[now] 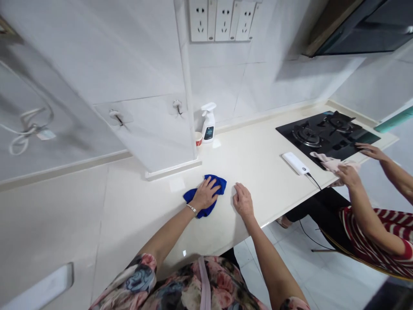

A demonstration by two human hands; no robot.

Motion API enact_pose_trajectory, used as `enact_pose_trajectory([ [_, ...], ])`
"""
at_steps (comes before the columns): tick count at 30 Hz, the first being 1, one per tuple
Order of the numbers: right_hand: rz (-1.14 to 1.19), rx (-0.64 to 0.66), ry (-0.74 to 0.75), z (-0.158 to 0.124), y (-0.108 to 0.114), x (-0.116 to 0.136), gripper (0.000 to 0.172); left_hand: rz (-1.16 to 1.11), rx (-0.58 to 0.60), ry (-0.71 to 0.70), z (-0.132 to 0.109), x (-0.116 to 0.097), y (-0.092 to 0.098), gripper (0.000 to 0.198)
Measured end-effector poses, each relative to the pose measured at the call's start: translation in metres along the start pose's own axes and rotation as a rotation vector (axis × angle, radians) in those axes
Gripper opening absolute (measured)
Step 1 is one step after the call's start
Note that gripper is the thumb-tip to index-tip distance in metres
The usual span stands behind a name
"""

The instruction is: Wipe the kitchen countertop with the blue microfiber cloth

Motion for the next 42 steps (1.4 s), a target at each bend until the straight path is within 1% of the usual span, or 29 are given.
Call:
enact_pose_trajectory([
  [3, 0.01, 0.007, 0.0, 0.001, 0.002, 0.0, 0.049, 0.004, -0.004, 0.058, 0.028, 0.025, 0.006, 0.047],
  [6, 0.01, 0.001, -0.006, 0.002, 0.005, 0.0, 0.046, 0.011, -0.008, 0.128, 0.045, 0.049, 0.013, 0.048],
  [9, 0.012, -0.005, -0.021, 0.002, 0.007, -0.002, 0.044, 0.012, 0.01, 0.145, 0.048, 0.066, 0.018, 0.048],
  [12, 0.035, -0.009, -0.043, 0.0, 0.007, -0.005, 0.044, 0.005, 0.028, 0.127, 0.036, 0.079, 0.025, 0.048],
  [15, 0.06, -0.021, -0.046, -0.003, 0.006, -0.008, 0.042, 0.006, 0.034, 0.144, 0.012, 0.095, 0.036, 0.049],
  [18, 0.061, -0.034, -0.04, -0.004, 0.006, -0.009, 0.041, 0.019, 0.034, 0.182, -0.018, 0.114, 0.049, 0.048],
  [26, 0.063, -0.081, 0.021, -0.003, 0.004, -0.009, 0.039, 0.083, -0.042, 0.299, -0.106, 0.163, 0.084, 0.048],
  [29, 0.08, -0.1, 0.023, -0.004, 0.003, -0.01, 0.039, 0.108, -0.065, 0.37, -0.141, 0.182, 0.096, 0.048],
  [32, 0.085, -0.111, 0.03, -0.005, 0.003, -0.009, 0.04, 0.138, -0.078, 0.47, -0.174, 0.202, 0.108, 0.048],
  [35, 0.08, -0.133, 0.053, -0.004, 0.004, -0.007, 0.039, 0.172, -0.113, 0.569, -0.201, 0.217, 0.12, 0.049],
  [37, 0.07, -0.145, 0.069, -0.004, 0.004, -0.006, 0.039, 0.211, -0.179, 0.694, -0.219, 0.227, 0.129, 0.049],
  [39, 0.065, -0.148, 0.076, -0.004, 0.003, -0.006, 0.039, 0.258, -0.271, 0.874, -0.238, 0.235, 0.138, 0.051],
  [41, 0.066, -0.144, 0.08, -0.004, 0.001, -0.006, 0.039, 0.294, -0.358, 1.02, -0.25, 0.235, 0.142, 0.052],
  [42, 0.065, -0.142, 0.081, -0.004, 0.0, -0.007, 0.039, 0.305, -0.396, 1.062, -0.252, 0.231, 0.142, 0.053],
])
Point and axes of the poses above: each hand's wrist, its own z-axis towards the middle knuckle, its own y-axis out of the back of the hand, x = y × z, the point moved 9 cm from there along z, towards the middle knuckle
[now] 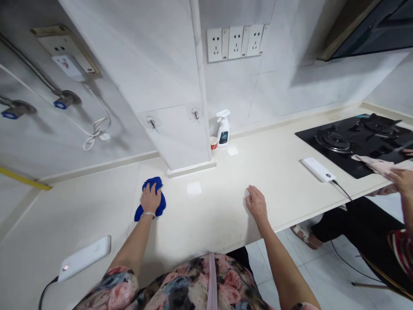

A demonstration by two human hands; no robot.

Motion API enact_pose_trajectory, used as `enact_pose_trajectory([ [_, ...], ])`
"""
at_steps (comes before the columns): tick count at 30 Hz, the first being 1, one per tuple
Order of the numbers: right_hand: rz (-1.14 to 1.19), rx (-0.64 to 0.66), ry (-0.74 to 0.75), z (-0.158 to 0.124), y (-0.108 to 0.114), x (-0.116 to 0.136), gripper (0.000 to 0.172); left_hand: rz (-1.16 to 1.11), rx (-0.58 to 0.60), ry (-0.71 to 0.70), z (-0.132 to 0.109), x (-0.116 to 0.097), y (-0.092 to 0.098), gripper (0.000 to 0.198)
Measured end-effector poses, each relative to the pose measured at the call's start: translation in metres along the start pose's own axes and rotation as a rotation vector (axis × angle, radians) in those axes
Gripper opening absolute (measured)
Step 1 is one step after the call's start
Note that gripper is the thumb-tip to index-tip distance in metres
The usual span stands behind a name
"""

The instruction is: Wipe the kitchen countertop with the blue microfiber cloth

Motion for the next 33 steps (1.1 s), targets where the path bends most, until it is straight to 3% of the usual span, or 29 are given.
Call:
enact_pose_trajectory([
  [3, -0.007, 0.007, -0.01, -0.001, -0.003, -0.002, 0.039, -0.014, -0.065, 0.058, -0.013, -0.015, 0.001, 0.055],
  [6, 0.0, 0.011, -0.026, -0.002, -0.003, -0.004, 0.04, -0.034, -0.047, 0.068, -0.023, -0.042, -0.007, 0.057],
  [14, 0.002, 0.03, -0.041, 0.001, 0.002, 0.002, 0.041, -0.1, -0.011, 0.184, -0.023, -0.109, -0.024, 0.069],
  [23, -0.06, 0.065, -0.031, 0.003, 0.005, 0.008, 0.042, -0.011, 0.058, 0.108, -0.029, -0.159, -0.041, 0.069],
  [28, -0.072, 0.104, -0.048, 0.005, 0.006, 0.009, 0.043, -0.084, 0.143, -0.08, -0.041, -0.208, -0.055, 0.071],
  [33, -0.068, 0.14, -0.103, 0.004, 0.005, 0.006, 0.047, -0.207, 0.21, -0.181, -0.055, -0.241, -0.067, 0.073],
])
Point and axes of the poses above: each hand's wrist, its own z-axis towards the middle knuckle, its own y-axis out of the back of the hand, x = y × z, the point moved 9 cm from there along z, towards the middle knuckle
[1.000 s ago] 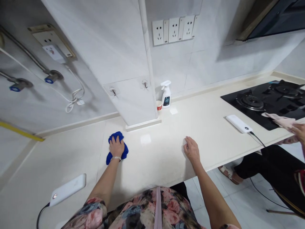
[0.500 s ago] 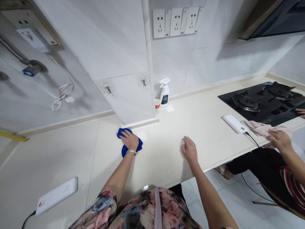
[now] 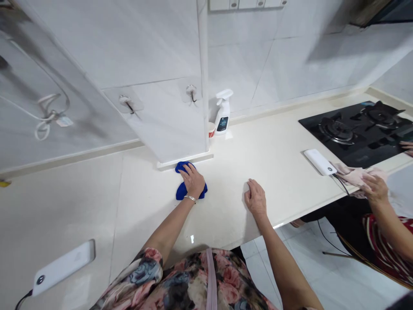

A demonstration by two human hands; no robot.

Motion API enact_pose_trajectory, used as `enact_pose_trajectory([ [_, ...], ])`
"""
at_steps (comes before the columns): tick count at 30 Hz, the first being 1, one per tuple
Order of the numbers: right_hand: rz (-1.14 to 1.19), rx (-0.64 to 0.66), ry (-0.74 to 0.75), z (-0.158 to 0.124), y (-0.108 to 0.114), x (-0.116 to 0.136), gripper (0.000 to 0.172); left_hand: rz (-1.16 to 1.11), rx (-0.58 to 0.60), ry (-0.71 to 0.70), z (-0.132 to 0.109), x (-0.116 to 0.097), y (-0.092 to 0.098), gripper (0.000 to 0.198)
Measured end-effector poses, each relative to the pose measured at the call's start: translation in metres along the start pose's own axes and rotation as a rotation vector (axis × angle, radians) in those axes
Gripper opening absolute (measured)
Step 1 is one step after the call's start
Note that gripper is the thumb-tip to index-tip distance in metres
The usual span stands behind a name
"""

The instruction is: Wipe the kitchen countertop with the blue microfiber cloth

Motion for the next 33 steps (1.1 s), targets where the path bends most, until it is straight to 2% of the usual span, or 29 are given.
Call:
enact_pose_trajectory([
  [5, -0.004, 0.013, -0.011, -0.001, -0.002, -0.002, 0.049, -0.092, 0.134, -0.44, -0.006, -0.05, -0.022, 0.075],
  [7, -0.015, 0.006, -0.006, 0.0, -0.002, -0.002, 0.048, -0.102, 0.218, -0.563, -0.002, -0.066, -0.03, 0.073],
  [9, -0.013, 0.003, -0.008, 0.0, -0.003, -0.002, 0.046, -0.091, 0.294, -0.63, 0.004, -0.078, -0.036, 0.071],
  [12, 0.013, 0.008, -0.033, 0.002, -0.003, -0.003, 0.046, -0.069, 0.339, -0.686, 0.009, -0.086, -0.036, 0.07],
  [15, 0.042, 0.013, -0.038, 0.004, -0.003, -0.003, 0.047, -0.055, 0.368, -0.744, -0.002, -0.089, -0.033, 0.069],
  [20, 0.115, -0.002, -0.08, 0.001, -0.006, -0.018, 0.056, -0.048, 0.429, -0.84, -0.048, -0.088, -0.028, 0.07],
  [25, 0.188, -0.069, -0.214, -0.006, -0.008, -0.045, 0.055, -0.09, 0.494, -0.956, -0.114, -0.091, -0.029, 0.071],
  [29, 0.206, -0.044, -0.155, -0.001, -0.006, -0.047, 0.051, -0.143, 0.54, -1.106, -0.169, -0.097, -0.034, 0.073],
  [33, 0.211, 0.015, -0.045, -0.002, 0.007, -0.042, 0.049, -0.22, 0.559, -1.325, -0.217, -0.107, -0.032, 0.068],
])
Point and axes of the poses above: each hand's wrist, its own z-axis towards the middle knuckle, its own y-axis out of the back of the hand, x = y × z, the point moved 9 cm from there along z, towards the middle knuckle
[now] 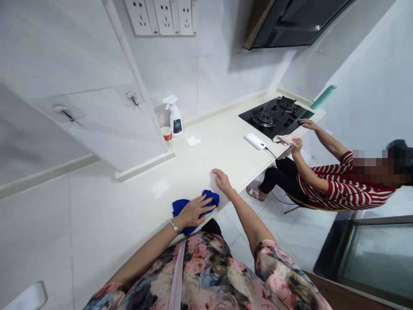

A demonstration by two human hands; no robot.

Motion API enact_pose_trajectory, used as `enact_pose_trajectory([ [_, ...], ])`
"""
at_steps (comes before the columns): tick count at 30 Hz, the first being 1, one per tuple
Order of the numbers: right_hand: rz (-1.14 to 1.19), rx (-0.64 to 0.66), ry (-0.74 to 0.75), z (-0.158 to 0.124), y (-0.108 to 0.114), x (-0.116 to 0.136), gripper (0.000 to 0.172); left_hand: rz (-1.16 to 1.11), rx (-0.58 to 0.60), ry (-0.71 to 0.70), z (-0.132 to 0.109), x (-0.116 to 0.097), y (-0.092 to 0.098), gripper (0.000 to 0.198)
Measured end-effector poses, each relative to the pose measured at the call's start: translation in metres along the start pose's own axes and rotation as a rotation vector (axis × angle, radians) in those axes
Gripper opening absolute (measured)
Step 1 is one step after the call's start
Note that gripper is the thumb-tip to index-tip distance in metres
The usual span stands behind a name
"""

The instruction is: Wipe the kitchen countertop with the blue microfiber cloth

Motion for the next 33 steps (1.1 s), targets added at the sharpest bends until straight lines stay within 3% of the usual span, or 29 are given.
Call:
enact_pose_trajectory([
  [4, -0.011, 0.054, 0.08, -0.018, 0.012, 0.008, 0.051, 0.0, -0.071, -0.069, -0.003, -0.016, 0.0, 0.05],
  [9, -0.023, 0.058, 0.084, -0.032, 0.019, 0.009, 0.05, -0.012, -0.075, 0.003, -0.038, -0.003, 0.008, 0.043],
  [14, -0.04, 0.052, 0.092, -0.031, 0.021, 0.01, 0.047, 0.009, -0.126, 0.289, -0.099, 0.021, 0.029, 0.042],
  [21, -0.03, 0.056, 0.08, -0.031, 0.025, 0.014, 0.048, 0.115, -0.222, 0.749, -0.163, 0.057, 0.063, 0.043],
  [29, -0.007, 0.04, 0.061, -0.032, 0.023, 0.016, 0.045, 0.356, -0.601, 1.286, -0.285, 0.115, 0.13, 0.047],
  [31, -0.01, 0.035, 0.063, -0.032, 0.023, 0.017, 0.044, 0.394, -0.673, 1.422, -0.304, 0.127, 0.143, 0.05],
  [33, -0.016, 0.027, 0.063, -0.033, 0.023, 0.018, 0.045, 0.408, -0.717, 1.514, -0.307, 0.136, 0.148, 0.053],
])
Point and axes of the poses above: each hand's wrist, its own z-axis towards the middle knuckle, its own y-axis out of the back of the hand, x = y × z, the point moved 9 cm from there along z, towards the middle knuckle
